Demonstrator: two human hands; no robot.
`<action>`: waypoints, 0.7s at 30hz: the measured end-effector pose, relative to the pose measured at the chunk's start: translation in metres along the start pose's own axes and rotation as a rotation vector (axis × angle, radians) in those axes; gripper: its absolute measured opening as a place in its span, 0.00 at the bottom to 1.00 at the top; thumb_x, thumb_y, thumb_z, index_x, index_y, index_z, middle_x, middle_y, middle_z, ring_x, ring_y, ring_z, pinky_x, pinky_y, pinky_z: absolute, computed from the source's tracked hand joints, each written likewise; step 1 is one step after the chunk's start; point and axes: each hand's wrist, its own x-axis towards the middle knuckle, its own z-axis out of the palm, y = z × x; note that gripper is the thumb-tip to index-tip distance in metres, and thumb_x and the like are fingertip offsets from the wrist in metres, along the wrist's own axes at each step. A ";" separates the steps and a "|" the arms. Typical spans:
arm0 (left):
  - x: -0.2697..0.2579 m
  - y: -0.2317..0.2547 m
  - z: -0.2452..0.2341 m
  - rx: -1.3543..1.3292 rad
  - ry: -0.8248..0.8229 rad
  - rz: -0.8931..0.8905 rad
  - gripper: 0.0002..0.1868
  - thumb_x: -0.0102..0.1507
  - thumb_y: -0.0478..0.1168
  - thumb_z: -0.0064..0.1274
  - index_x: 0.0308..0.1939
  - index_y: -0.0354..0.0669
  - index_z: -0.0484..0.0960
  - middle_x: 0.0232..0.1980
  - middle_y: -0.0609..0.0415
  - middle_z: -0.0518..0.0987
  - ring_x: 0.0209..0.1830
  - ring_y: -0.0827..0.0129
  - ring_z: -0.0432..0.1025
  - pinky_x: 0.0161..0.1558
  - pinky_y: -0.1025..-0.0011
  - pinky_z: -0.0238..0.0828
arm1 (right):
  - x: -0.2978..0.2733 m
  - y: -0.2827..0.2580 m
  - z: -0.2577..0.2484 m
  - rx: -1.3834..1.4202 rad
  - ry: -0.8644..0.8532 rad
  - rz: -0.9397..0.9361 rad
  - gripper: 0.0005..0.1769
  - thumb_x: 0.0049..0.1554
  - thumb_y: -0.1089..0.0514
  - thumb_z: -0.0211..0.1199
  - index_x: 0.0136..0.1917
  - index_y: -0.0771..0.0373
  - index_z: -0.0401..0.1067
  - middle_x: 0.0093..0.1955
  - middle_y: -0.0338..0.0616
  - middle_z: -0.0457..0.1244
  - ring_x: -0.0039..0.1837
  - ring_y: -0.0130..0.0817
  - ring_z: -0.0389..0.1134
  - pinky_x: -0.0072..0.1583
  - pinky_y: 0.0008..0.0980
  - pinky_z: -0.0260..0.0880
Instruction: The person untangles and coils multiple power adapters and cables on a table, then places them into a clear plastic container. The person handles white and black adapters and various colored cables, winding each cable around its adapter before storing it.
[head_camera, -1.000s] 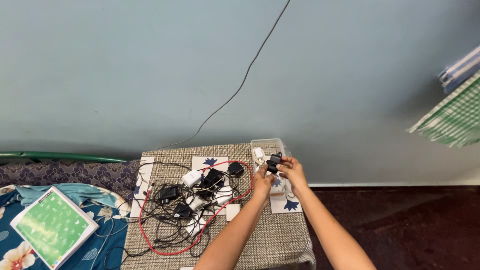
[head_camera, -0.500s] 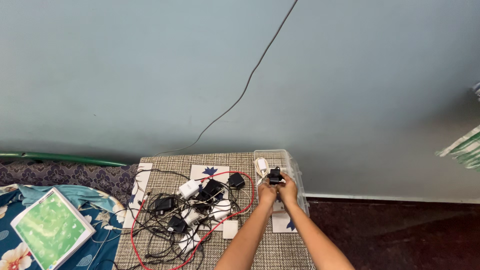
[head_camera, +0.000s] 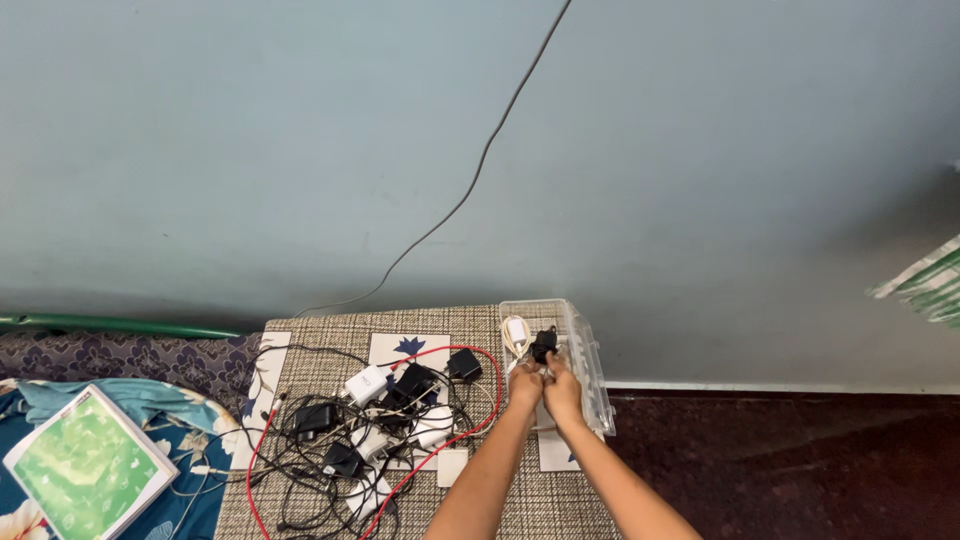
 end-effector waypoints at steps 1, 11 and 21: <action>0.001 0.001 0.001 -0.021 -0.006 0.026 0.28 0.59 0.23 0.40 0.64 0.28 0.74 0.57 0.48 0.80 0.52 0.69 0.74 0.49 0.75 0.70 | 0.000 0.001 -0.001 0.018 -0.042 0.062 0.32 0.54 0.71 0.59 0.72 0.59 0.71 0.74 0.60 0.59 0.70 0.49 0.64 0.65 0.38 0.65; 0.013 0.004 0.001 0.009 -0.055 -0.053 0.29 0.62 0.25 0.37 0.69 0.29 0.70 0.64 0.41 0.79 0.40 0.66 0.73 0.35 0.73 0.68 | 0.025 0.007 -0.005 0.219 -0.246 0.328 0.34 0.54 0.74 0.53 0.72 0.58 0.69 0.80 0.45 0.55 0.75 0.38 0.61 0.67 0.31 0.65; 0.022 -0.002 -0.003 -0.055 -0.111 -0.023 0.29 0.62 0.25 0.37 0.68 0.23 0.73 0.54 0.39 0.79 0.39 0.66 0.73 0.36 0.73 0.70 | 0.037 -0.025 -0.012 -0.360 -0.254 0.136 0.31 0.58 0.68 0.54 0.73 0.52 0.70 0.73 0.41 0.62 0.70 0.43 0.65 0.70 0.36 0.67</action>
